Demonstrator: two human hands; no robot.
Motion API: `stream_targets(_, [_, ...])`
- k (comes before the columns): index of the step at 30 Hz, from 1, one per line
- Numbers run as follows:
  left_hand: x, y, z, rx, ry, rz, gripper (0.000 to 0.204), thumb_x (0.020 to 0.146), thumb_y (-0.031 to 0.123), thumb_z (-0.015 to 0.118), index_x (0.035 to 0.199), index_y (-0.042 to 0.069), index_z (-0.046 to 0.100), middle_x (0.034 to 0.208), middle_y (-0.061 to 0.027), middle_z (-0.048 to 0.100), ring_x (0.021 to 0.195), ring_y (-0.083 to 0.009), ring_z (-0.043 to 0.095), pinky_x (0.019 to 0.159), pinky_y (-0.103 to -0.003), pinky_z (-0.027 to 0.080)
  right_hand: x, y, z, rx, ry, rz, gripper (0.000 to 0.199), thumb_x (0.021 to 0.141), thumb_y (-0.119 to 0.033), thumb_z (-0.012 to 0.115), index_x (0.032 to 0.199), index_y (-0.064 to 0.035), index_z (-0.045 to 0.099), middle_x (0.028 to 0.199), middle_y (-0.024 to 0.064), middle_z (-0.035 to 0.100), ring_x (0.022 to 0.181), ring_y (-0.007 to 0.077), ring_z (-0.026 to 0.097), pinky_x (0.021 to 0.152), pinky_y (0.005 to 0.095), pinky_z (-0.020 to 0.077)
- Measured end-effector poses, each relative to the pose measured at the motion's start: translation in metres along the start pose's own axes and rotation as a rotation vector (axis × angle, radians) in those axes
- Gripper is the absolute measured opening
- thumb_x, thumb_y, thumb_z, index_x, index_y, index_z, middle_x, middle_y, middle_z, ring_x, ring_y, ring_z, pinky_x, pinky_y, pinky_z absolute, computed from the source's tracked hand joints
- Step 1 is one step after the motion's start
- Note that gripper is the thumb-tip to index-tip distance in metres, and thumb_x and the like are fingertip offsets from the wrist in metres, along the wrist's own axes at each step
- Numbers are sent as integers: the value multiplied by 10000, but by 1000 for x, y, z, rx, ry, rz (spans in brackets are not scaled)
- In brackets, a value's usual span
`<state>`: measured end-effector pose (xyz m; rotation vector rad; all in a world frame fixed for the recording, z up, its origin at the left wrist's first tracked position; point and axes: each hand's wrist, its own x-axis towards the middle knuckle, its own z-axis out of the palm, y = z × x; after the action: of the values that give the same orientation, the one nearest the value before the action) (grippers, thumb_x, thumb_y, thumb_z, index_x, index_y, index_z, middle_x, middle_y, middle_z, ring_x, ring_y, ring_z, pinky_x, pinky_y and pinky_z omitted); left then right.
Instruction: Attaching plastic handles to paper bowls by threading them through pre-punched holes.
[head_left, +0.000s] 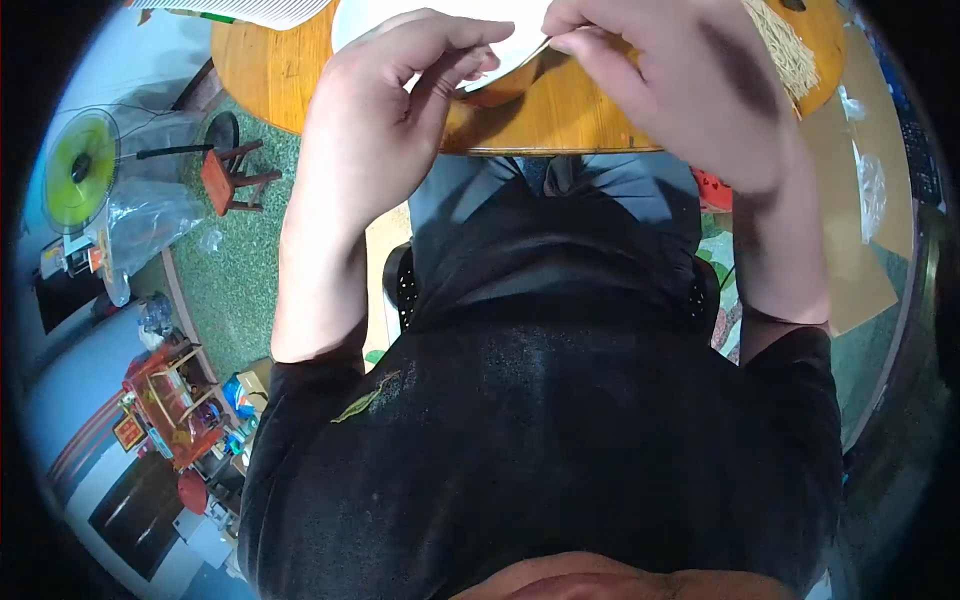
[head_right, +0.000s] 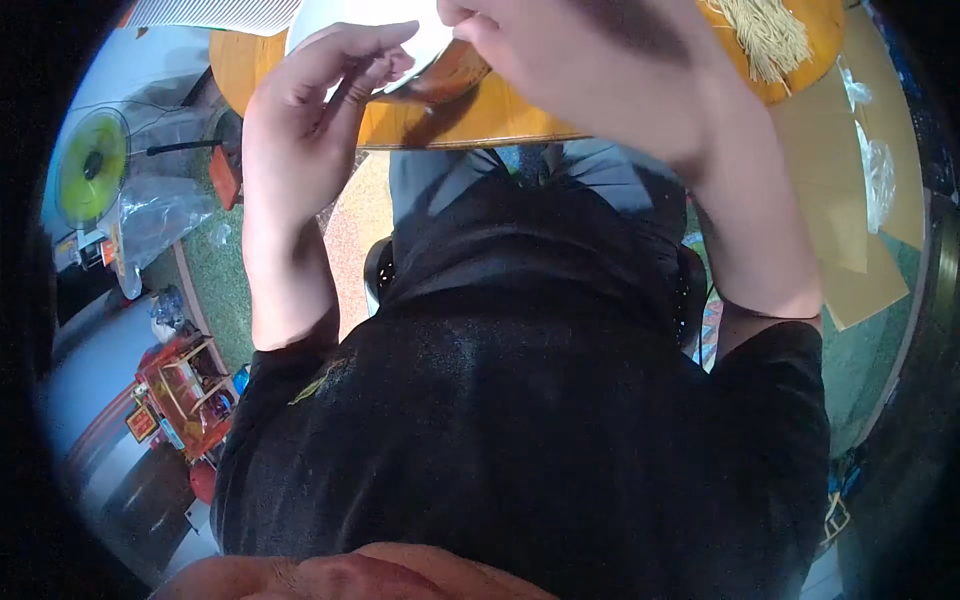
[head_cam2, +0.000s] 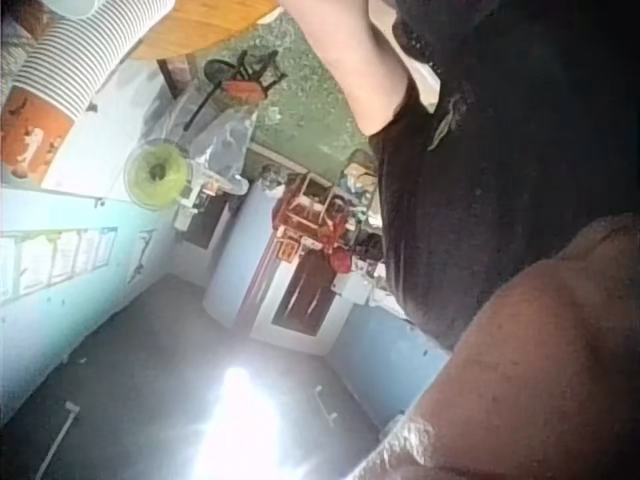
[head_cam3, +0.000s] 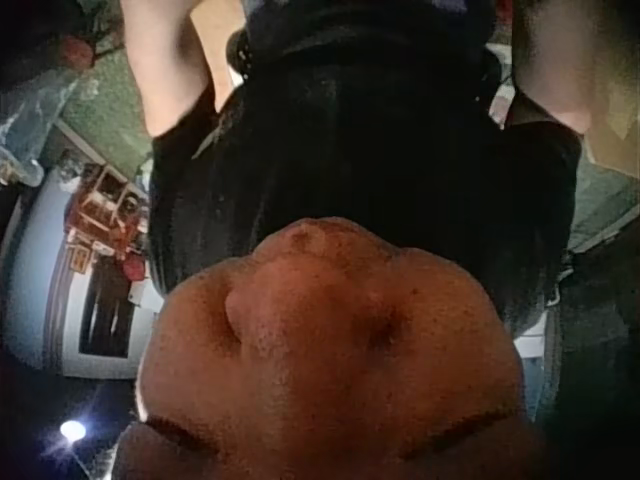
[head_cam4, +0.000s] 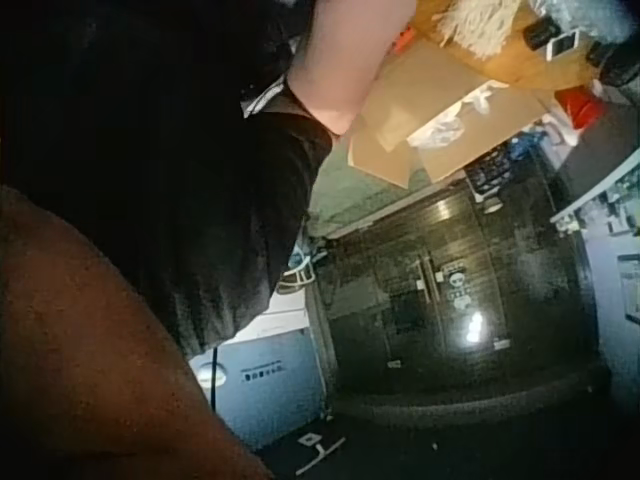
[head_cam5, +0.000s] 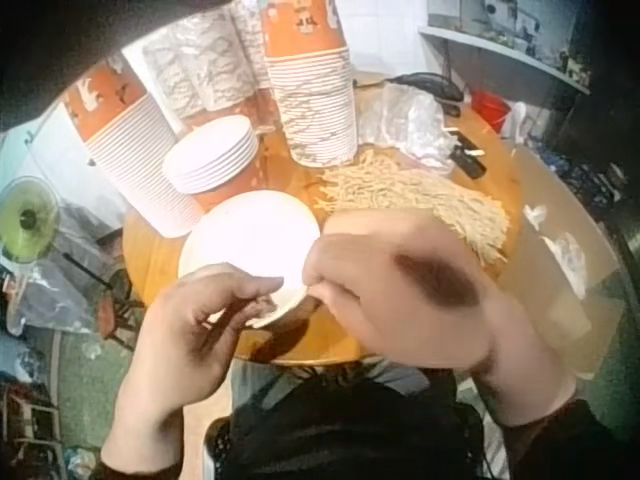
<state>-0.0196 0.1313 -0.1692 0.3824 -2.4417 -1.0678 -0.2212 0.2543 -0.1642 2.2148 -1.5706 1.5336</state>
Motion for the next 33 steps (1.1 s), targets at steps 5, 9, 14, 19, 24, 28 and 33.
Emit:
stream_targets(5, [1, -8, -2, -111, -21, -59, 173, 969, -27, 671, 1137, -67, 683, 1050, -104, 734, 1000, -163, 714, 904, -283, 554, 9, 21, 13, 284, 190, -310, 68, 807, -45, 724, 864, -33, 688, 798, 137, 655, 740, 331, 651, 678, 376, 523])
stream_targets(9, [11, 23, -7, -129, -3, -172, 161, 938, -29, 722, 1087, -34, 661, 942, -76, 735, 883, -108, 687, 795, -265, 548, 19, 16, 11, 194, 124, -269, 89, 811, -75, 753, 880, -51, 703, 802, 120, 683, 755, 303, 674, 688, 363, 533])
stream_targets(14, [19, 26, -10, -237, -46, -242, 220, 926, -34, 736, 1132, -21, 659, 931, -51, 729, 857, -95, 674, 778, -247, 534, 28, -3, -3, -115, -55, -73, 121, 802, -95, 781, 914, -75, 739, 834, 94, 733, 743, 264, 702, 665, 334, 541])
stream_targets(19, [25, 33, -16, -161, -112, -258, 96, 937, 12, 748, 1019, -16, 706, 852, -33, 713, 768, -73, 623, 698, -243, 513, 27, -11, -4, -9, 0, -44, 78, 795, -87, 786, 867, -68, 763, 821, 73, 751, 707, 234, 705, 644, 314, 537])
stream_targets(24, [31, 38, -19, -149, -251, -443, 124, 974, 98, 734, 965, -23, 709, 798, -16, 685, 714, -51, 586, 627, -238, 490, 17, -3, 5, -37, 41, -51, 82, 783, -83, 799, 849, -56, 758, 828, 63, 756, 696, 229, 699, 644, 305, 533])
stream_targets(28, [30, 32, -15, -169, -254, -430, 138, 980, 102, 723, 953, -31, 699, 781, -13, 669, 695, -53, 580, 611, -236, 487, 16, -15, 19, -84, 442, -99, 132, 768, -24, 806, 876, -6, 732, 826, 110, 722, 635, 239, 656, 616, 302, 505])
stream_targets(33, [33, 38, -13, -191, -202, -511, 91, 967, 52, 713, 939, -31, 690, 791, -14, 668, 664, -70, 591, 590, -227, 489, -40, -19, 38, -310, 404, 28, 211, 740, 17, 853, 895, -55, 729, 800, 35, 658, 720, 207, 617, 672, 307, 488])
